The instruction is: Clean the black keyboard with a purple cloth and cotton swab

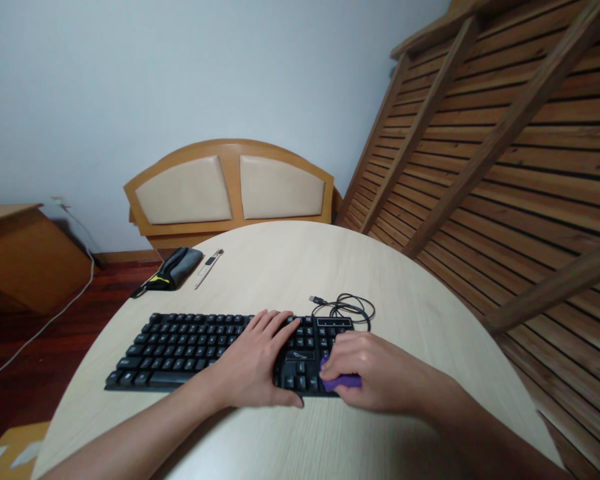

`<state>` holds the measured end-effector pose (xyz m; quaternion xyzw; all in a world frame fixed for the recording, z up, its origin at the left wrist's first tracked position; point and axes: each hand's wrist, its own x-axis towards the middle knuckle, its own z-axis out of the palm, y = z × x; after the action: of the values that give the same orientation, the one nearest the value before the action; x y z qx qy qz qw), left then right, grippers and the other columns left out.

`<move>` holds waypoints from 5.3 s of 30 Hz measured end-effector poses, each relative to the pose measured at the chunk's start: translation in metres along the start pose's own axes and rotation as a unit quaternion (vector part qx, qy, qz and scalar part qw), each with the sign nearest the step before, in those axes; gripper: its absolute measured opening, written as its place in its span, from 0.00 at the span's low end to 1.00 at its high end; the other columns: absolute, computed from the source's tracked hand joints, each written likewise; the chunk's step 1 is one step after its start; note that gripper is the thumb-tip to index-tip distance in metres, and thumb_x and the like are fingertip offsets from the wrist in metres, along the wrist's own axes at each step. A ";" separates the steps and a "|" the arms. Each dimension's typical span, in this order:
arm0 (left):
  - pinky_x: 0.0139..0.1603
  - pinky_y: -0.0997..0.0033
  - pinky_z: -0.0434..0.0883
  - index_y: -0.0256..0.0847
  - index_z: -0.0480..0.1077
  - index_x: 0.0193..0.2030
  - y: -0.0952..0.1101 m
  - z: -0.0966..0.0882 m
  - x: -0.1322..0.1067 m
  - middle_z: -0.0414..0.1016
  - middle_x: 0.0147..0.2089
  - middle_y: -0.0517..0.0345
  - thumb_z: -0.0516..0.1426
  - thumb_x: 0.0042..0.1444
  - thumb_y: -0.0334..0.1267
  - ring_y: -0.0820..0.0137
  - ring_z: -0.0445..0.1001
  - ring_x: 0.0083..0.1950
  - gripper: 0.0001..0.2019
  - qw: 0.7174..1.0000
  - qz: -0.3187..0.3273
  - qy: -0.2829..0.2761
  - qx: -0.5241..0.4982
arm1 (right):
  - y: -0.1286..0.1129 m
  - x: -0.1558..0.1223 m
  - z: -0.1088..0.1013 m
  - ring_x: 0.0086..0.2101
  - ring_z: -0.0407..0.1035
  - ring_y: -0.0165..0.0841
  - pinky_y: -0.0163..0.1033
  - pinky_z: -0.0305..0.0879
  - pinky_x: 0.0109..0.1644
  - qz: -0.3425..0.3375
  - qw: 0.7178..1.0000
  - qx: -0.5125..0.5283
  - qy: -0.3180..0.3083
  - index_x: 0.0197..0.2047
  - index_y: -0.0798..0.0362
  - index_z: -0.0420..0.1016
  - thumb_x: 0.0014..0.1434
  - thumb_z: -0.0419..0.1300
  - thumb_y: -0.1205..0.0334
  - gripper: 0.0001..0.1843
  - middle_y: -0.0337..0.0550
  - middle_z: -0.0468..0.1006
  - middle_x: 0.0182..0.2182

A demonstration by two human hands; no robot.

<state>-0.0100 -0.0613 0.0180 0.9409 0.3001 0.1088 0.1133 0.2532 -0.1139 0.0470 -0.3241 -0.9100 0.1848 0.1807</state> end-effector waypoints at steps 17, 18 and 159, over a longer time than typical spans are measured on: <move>0.72 0.31 0.48 0.40 0.43 0.77 0.002 -0.005 -0.006 0.44 0.77 0.35 0.61 0.48 0.70 0.39 0.45 0.76 0.58 0.999 0.024 -0.022 0.006 | 0.001 -0.017 -0.020 0.32 0.76 0.32 0.36 0.68 0.41 0.111 0.993 0.006 -0.034 0.34 0.48 0.84 0.44 0.62 0.74 0.16 0.36 0.83 0.30; 0.72 0.31 0.48 0.40 0.43 0.77 0.001 -0.005 -0.006 0.45 0.77 0.35 0.61 0.48 0.71 0.39 0.45 0.76 0.58 0.999 0.025 -0.023 0.009 | 0.002 -0.019 -0.022 0.31 0.75 0.32 0.36 0.68 0.40 0.121 0.992 0.005 -0.036 0.33 0.48 0.84 0.44 0.62 0.74 0.15 0.35 0.83 0.30; 0.71 0.32 0.54 0.36 0.45 0.76 -0.004 0.006 -0.008 0.57 0.72 0.32 0.64 0.43 0.69 0.36 0.59 0.70 0.62 0.999 0.035 -0.013 -0.038 | 0.196 -0.082 -0.037 0.46 0.77 0.45 0.53 0.76 0.51 0.325 0.840 0.034 0.434 0.48 0.53 0.74 0.60 0.59 0.47 0.20 0.56 0.81 0.48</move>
<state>-0.0173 -0.0637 0.0105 0.9471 0.2614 0.1120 0.1489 0.4318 -0.0183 -0.0266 -0.6419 -0.5738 0.1046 0.4978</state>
